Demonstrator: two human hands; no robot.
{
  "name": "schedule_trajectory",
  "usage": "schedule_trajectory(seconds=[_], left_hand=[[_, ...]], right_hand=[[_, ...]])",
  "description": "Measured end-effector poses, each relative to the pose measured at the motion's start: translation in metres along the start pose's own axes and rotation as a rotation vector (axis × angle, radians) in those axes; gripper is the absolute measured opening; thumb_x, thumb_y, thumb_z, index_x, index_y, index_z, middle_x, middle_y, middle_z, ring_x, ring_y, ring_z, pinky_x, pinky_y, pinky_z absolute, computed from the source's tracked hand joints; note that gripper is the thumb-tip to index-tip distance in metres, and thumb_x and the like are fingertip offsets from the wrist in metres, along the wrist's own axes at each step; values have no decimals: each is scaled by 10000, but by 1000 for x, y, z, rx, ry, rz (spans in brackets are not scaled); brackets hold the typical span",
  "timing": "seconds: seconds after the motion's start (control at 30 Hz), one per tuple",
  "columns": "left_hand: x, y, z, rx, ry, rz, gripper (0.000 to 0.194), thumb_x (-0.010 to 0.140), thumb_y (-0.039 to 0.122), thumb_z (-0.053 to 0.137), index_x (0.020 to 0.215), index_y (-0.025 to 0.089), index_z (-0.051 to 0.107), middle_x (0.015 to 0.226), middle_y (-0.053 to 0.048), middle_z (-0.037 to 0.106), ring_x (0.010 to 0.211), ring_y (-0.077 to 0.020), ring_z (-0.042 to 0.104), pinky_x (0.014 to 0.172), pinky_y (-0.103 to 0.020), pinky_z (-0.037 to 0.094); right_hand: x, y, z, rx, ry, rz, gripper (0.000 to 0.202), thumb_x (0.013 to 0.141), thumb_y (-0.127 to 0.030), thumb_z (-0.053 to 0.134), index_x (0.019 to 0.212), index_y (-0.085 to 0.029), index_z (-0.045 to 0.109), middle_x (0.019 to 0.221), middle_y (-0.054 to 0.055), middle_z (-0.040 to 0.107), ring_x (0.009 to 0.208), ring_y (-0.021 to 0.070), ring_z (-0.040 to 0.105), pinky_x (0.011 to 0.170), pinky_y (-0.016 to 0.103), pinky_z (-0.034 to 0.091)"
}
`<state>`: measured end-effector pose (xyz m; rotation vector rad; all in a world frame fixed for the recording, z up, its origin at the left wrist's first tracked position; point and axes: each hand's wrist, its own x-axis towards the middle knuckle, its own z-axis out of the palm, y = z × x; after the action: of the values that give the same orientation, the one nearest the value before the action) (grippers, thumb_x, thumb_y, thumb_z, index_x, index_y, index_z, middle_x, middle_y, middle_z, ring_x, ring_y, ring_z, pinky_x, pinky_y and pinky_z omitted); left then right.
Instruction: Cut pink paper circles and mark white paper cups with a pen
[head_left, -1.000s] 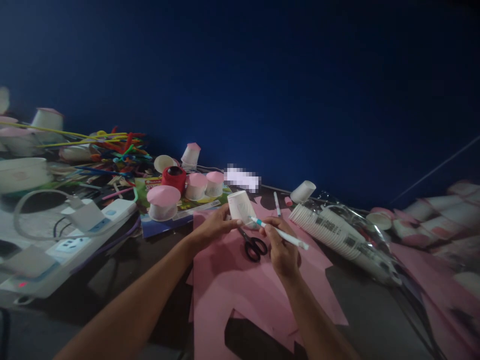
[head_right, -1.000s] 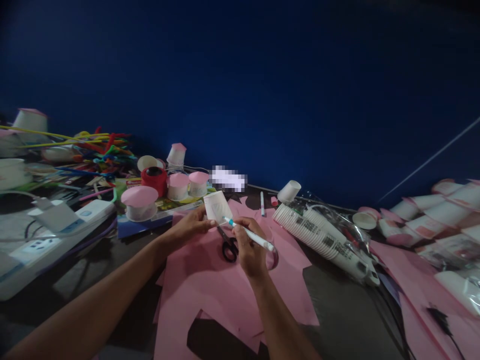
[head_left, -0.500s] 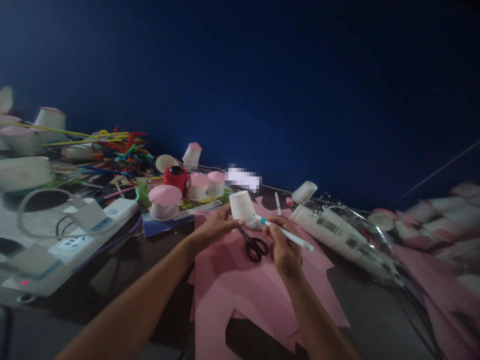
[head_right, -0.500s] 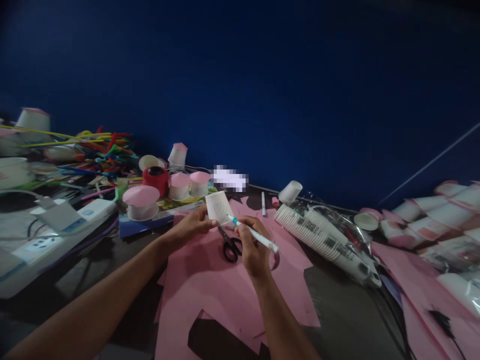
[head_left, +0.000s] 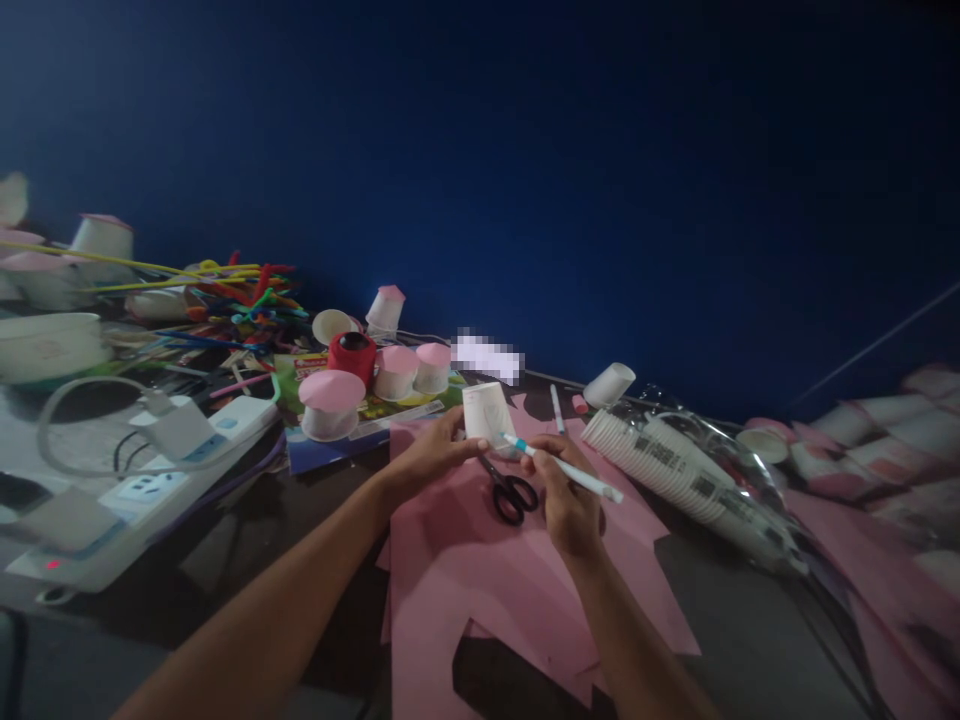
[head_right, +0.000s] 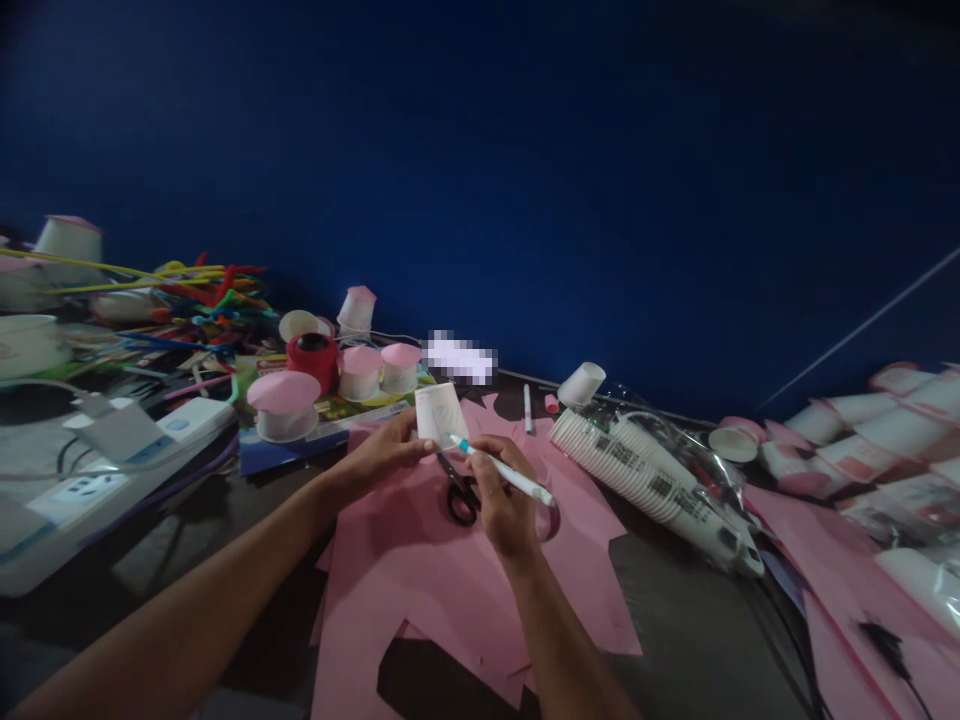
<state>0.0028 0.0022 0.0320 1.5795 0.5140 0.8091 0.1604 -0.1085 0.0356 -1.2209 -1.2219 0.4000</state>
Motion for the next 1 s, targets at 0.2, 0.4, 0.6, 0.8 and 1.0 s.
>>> schedule_trajectory(seconds=[0.2,0.4,0.6,0.8,1.0], left_hand=[[0,-4,2,47,9,19,567,709,456,713,1132,109,565,1069,-114,624,988,-258,566,816,-327,435],[1,-11,2,14,-5,35,550,719,419,721,1151,121,558,1122,-117,625,1023,-263,575,841,-331,440],[3,-12,3,7,13,38,557,698,417,739,1138,123,565,1111,-113,632,1027,-268,578,847,-346,446],[5,-13,6,-1,26,29,578,641,449,772,1072,120,572,1054,-108,636,996,-266,584,825,-343,454],[4,-15,6,66,44,12,570,645,441,768,1069,114,569,1033,-104,634,949,-254,589,796,-346,462]], right_hand=[[4,-3,0,4,34,-27,153,876,-326,533,916,-213,628,743,-3,652,694,146,623,648,275,507],[2,2,0,-73,-19,-46,158,876,-328,532,925,-216,633,806,15,664,725,158,620,658,286,501],[3,1,0,-26,-16,-33,154,878,-330,535,918,-216,631,757,3,651,695,152,616,648,283,501],[5,2,1,-25,-2,-50,170,881,-336,527,933,-207,626,835,21,658,717,148,618,664,283,503],[2,6,0,-64,-53,-35,153,878,-329,541,939,-223,633,823,12,664,754,160,623,700,297,498]])
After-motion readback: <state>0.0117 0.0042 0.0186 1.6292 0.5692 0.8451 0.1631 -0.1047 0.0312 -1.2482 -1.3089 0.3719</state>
